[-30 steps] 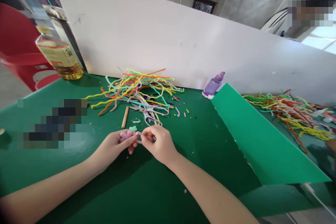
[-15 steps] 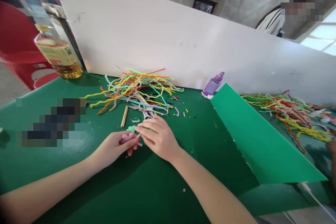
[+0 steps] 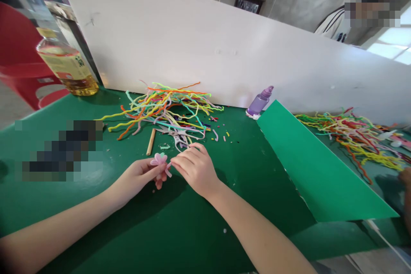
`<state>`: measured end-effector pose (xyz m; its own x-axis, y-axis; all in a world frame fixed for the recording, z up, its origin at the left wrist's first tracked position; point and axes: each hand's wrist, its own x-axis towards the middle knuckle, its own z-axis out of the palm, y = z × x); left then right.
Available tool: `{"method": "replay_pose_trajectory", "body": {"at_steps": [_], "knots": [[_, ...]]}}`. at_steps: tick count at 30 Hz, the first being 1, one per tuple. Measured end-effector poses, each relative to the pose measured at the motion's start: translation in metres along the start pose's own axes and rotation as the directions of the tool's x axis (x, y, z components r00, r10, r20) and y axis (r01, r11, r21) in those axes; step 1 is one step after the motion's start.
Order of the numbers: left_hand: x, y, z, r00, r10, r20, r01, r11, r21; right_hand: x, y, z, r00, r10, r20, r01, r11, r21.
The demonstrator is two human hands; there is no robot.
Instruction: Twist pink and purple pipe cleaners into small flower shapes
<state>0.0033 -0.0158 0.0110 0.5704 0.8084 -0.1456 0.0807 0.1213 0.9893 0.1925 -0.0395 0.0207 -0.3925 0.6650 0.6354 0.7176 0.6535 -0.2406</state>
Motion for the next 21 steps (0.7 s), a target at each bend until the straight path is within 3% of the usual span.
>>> {"method": "replay_pose_trajectory", "body": {"at_steps": [6, 14, 21], "knots": [[0.002, -0.004, -0.003, 1.0, 0.004, 0.018, -0.005, 0.999, 0.036, 0.0, -0.003, 0.002, 0.999, 0.035, 0.041, -0.036, 0.999, 0.029], [-0.001, -0.001, -0.004, 0.998, 0.021, 0.057, -0.026, 0.995, 0.095, 0.001, -0.016, 0.006, 0.985, 0.172, 0.022, -0.173, 0.975, 0.141], [-0.001, -0.004, -0.002, 0.998, 0.055, 0.01, -0.055, 0.998, 0.036, 0.002, -0.025, 0.006, 0.933, 0.359, 0.016, -0.351, 0.903, 0.248]]}}
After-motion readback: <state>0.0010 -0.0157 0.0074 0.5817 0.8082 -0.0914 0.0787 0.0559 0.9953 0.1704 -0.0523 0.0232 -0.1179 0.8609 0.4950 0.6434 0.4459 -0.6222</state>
